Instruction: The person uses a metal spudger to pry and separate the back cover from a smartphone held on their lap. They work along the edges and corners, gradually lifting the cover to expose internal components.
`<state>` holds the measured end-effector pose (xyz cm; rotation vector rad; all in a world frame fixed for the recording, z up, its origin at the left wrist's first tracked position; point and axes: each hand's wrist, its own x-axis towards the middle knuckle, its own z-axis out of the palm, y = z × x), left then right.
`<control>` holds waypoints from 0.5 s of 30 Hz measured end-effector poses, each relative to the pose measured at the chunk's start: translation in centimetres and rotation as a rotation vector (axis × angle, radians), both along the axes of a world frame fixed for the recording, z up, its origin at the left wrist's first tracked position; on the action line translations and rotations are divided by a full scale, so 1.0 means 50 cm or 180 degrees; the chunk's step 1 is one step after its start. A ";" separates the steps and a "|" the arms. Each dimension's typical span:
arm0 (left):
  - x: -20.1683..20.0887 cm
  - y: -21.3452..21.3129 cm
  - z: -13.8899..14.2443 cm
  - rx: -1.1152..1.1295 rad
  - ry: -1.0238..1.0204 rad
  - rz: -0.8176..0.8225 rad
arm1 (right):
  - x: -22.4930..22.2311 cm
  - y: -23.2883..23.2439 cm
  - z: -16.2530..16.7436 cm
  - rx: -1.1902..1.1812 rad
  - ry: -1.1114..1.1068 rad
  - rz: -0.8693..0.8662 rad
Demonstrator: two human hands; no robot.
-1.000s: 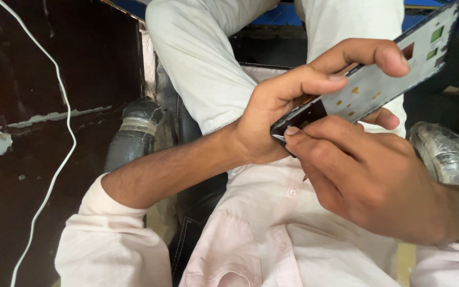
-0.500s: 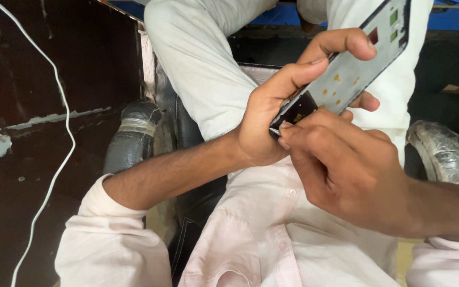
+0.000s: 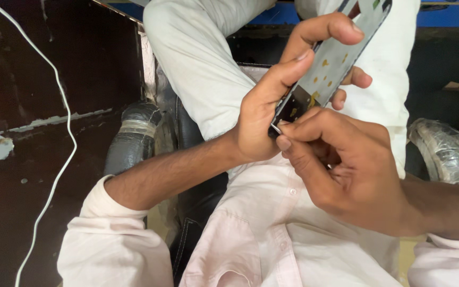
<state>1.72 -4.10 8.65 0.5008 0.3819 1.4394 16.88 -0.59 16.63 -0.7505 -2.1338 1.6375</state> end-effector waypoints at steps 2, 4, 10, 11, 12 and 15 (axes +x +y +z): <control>-0.002 0.001 0.003 0.0005 0.0033 0.0008 | 0.002 -0.002 -0.003 -0.0178 0.0038 -0.0048; -0.006 0.002 0.007 0.0008 0.0073 0.0015 | 0.004 -0.004 -0.005 -0.0240 0.0104 -0.0087; -0.011 0.005 0.022 0.0002 0.0232 0.0031 | 0.001 0.010 -0.009 0.0004 0.0245 -0.0264; -0.011 0.005 0.024 -0.0007 0.0270 0.0043 | 0.001 0.014 -0.008 -0.0008 0.0231 -0.0283; -0.012 0.006 0.025 -0.0015 0.0289 0.0042 | 0.001 0.018 -0.006 -0.0020 0.0216 -0.0297; -0.014 0.003 0.024 -0.0050 0.0356 0.0053 | -0.001 0.018 -0.001 0.0351 0.0137 -0.0244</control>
